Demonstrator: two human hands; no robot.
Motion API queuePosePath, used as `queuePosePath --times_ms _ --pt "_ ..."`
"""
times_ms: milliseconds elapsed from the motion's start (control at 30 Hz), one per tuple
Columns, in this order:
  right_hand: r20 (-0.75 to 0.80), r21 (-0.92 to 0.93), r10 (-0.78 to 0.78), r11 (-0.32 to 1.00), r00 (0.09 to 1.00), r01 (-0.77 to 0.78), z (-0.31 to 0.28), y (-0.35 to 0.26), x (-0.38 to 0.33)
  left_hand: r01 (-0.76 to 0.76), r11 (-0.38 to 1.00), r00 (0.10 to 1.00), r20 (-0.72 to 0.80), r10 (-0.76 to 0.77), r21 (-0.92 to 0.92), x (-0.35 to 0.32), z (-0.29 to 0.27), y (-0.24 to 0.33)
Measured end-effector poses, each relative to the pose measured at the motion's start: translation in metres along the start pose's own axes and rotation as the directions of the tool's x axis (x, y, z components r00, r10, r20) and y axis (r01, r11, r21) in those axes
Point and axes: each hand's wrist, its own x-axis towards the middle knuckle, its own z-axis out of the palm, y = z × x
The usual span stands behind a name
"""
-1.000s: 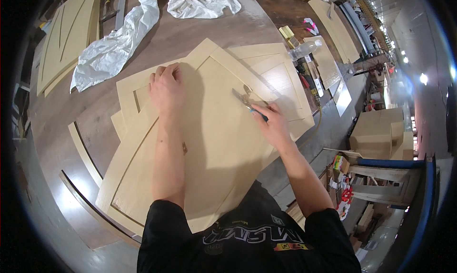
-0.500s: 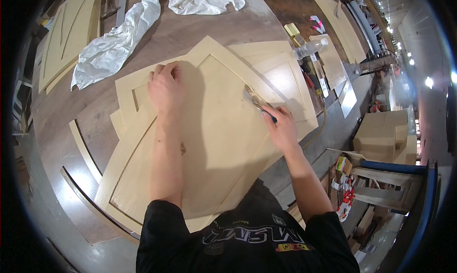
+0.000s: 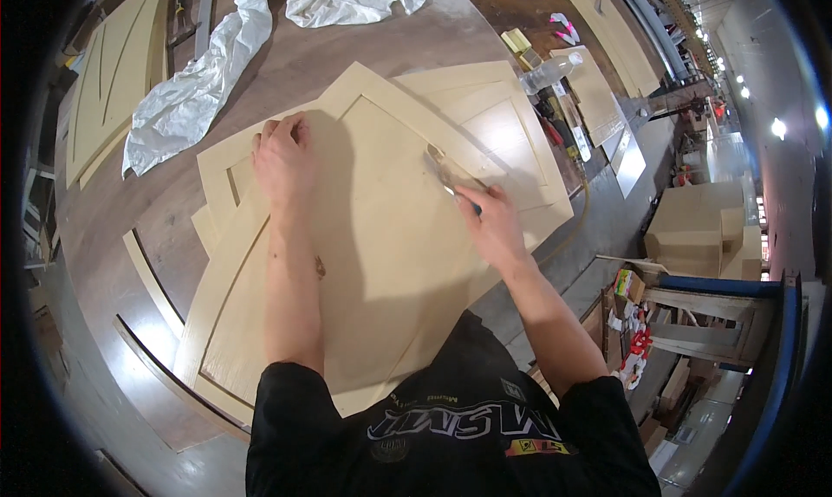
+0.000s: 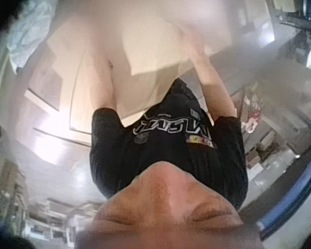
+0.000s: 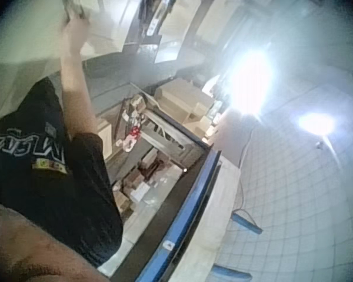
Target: The person uses a utility knife to scrape away excess material from the surface and edges of a wooden cabinet panel, then wipes the area with a cloth.
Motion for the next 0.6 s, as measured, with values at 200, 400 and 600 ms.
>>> queuePosePath --times_ms 200,400,600 --pt "-0.007 0.005 0.019 1.000 1.000 -0.019 -0.002 0.003 0.009 -0.012 1.000 0.999 -0.037 0.012 0.004 0.003 0.004 0.004" --pt "-0.017 -0.043 -0.042 0.998 0.999 0.041 0.011 0.009 0.000 0.022 0.999 1.000 -0.017 -0.022 0.027 -0.001 0.009 -0.002" --pt "-0.013 -0.057 0.040 0.998 0.999 -0.040 0.009 0.003 0.025 0.011 1.000 1.000 -0.003 -0.011 0.019 0.002 0.007 -0.002"
